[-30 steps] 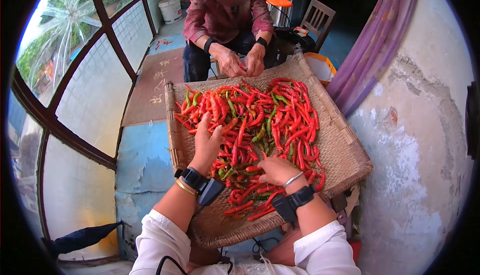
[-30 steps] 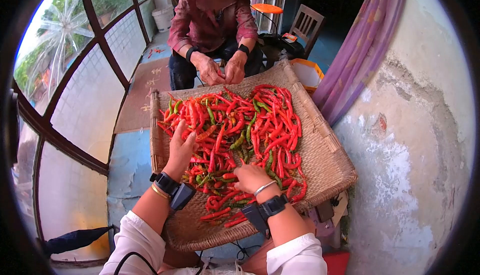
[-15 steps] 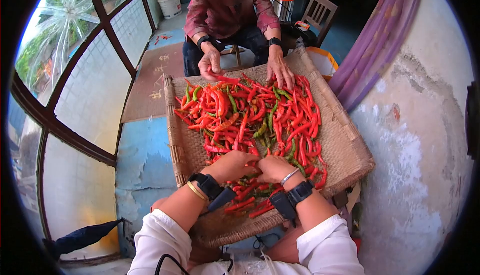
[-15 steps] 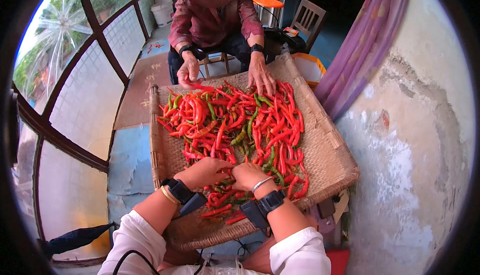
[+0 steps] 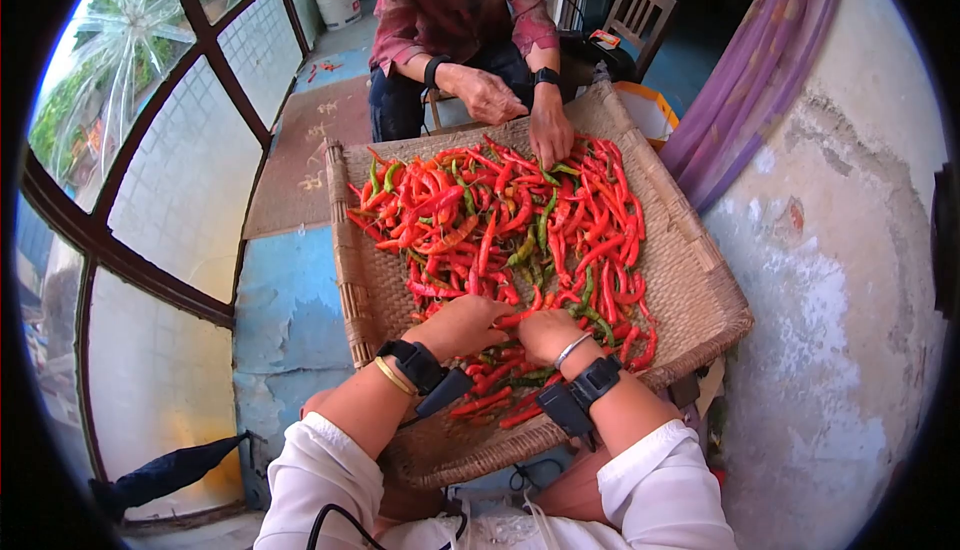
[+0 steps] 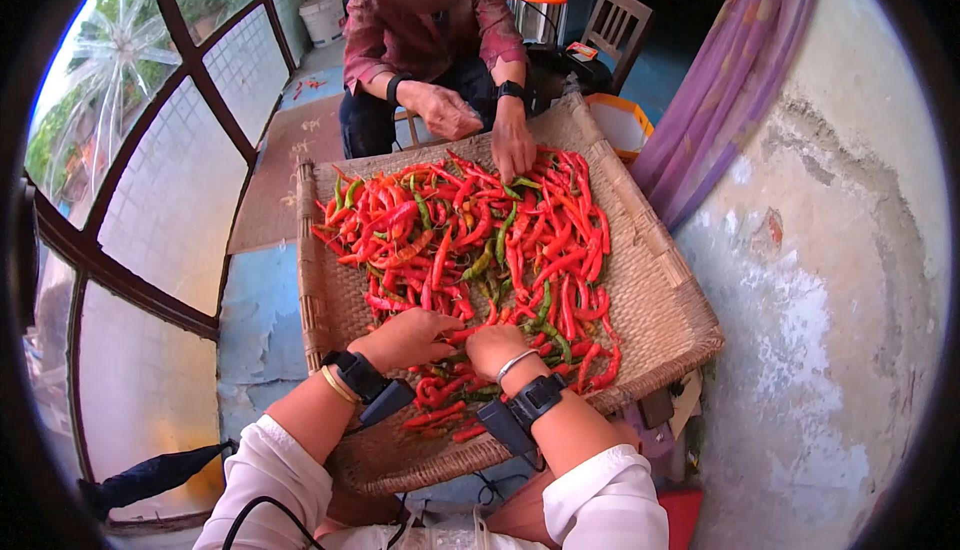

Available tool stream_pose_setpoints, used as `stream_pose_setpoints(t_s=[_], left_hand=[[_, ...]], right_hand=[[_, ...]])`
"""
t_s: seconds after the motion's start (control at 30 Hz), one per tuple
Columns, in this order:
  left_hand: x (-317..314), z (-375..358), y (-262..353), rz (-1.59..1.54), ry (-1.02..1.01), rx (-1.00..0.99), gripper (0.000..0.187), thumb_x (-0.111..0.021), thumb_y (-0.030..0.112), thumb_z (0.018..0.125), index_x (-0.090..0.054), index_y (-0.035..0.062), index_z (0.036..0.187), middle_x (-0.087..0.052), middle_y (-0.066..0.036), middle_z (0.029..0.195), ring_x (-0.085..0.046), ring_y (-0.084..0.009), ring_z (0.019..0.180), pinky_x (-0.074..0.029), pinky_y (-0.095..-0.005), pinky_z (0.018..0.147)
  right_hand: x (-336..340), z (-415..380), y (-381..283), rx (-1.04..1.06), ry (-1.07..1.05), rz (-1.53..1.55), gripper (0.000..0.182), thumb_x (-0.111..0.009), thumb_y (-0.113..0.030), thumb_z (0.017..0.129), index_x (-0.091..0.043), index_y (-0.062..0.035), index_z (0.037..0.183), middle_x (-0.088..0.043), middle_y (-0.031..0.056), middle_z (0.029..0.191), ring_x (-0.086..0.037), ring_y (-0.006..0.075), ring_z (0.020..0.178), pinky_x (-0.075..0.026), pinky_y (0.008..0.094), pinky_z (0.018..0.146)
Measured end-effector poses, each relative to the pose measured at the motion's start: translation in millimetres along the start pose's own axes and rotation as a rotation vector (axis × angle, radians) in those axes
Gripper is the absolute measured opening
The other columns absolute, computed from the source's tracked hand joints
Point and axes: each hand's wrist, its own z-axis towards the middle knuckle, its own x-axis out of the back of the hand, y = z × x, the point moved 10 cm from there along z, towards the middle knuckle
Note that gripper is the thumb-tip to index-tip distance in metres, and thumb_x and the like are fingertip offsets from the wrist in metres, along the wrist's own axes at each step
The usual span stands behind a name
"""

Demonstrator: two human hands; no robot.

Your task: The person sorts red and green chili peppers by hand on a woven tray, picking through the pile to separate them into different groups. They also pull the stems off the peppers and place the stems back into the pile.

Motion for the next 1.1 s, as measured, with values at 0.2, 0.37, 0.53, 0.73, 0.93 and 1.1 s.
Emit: stream_pose_setpoints(t_s=[0.2,0.37,0.53,0.73,0.93,1.1], left_hand=[[0,3,2,-0.019,-0.022,-0.016,0.036,-0.063,0.017,0.072,-0.055,0.0036,0.105,-0.06,-0.018,0.089,-0.058,-0.0328,0.082,-0.046,-0.0384,0.071],[17,3,9,-0.093,0.171,-0.091,0.023,-0.061,0.016,0.077,-0.058,0.0042,0.097,-0.06,-0.016,0.078,-0.058,-0.03,0.071,-0.046,-0.0352,0.064],[32,-1,7,-0.295,0.143,0.063,0.017,-0.058,0.016,0.08,-0.058,0.0012,0.088,-0.056,-0.013,0.066,-0.056,-0.0227,0.06,-0.043,-0.0335,0.056],[80,-14,-38,-0.598,0.571,0.216,0.023,-0.054,0.012,0.086,-0.053,0.0029,0.107,-0.054,0.0,0.076,-0.049,-0.0054,0.065,-0.043,-0.0227,0.054],[93,-24,-23,-0.055,0.838,-0.11,0.032,-0.058,0.008,0.081,-0.05,0.0008,0.111,-0.055,-0.007,0.1,-0.056,-0.0173,0.083,-0.046,-0.0275,0.068],[40,-2,-5,-0.32,0.327,0.03,0.024,-0.062,0.013,0.076,-0.057,-0.0002,0.096,-0.058,-0.016,0.084,-0.058,-0.0293,0.075,-0.046,-0.0346,0.068]], right_hand=[[48,-14,10,0.038,0.28,0.166,0.015,-0.059,-0.018,0.07,-0.063,-0.0069,0.079,-0.061,0.0174,0.076,-0.059,0.0344,0.078,-0.046,0.043,0.07],[73,-22,21,0.188,0.393,0.536,0.019,-0.059,-0.023,0.075,-0.063,-0.0064,0.083,-0.061,0.0158,0.076,-0.059,0.0319,0.077,-0.046,0.0414,0.068],[89,-39,46,0.119,0.365,1.006,0.016,-0.059,-0.017,0.076,-0.064,-0.0044,0.085,-0.06,0.0096,0.065,-0.058,0.0166,0.059,-0.046,0.03,0.057],[90,-49,121,-0.13,0.741,0.966,0.018,-0.059,-0.018,0.076,-0.063,-0.0044,0.086,-0.06,0.0102,0.065,-0.059,0.0187,0.059,-0.047,0.0314,0.057],[43,-22,88,-0.157,0.304,0.2,0.029,-0.063,-0.026,0.072,-0.06,-0.0081,0.095,-0.061,0.0145,0.088,-0.058,0.0332,0.084,-0.046,0.0434,0.072],[15,-5,81,-0.181,0.088,0.185,0.032,-0.069,-0.017,0.066,-0.058,-0.0064,0.094,-0.059,0.0155,0.091,-0.056,0.0322,0.091,-0.045,0.0411,0.077]])
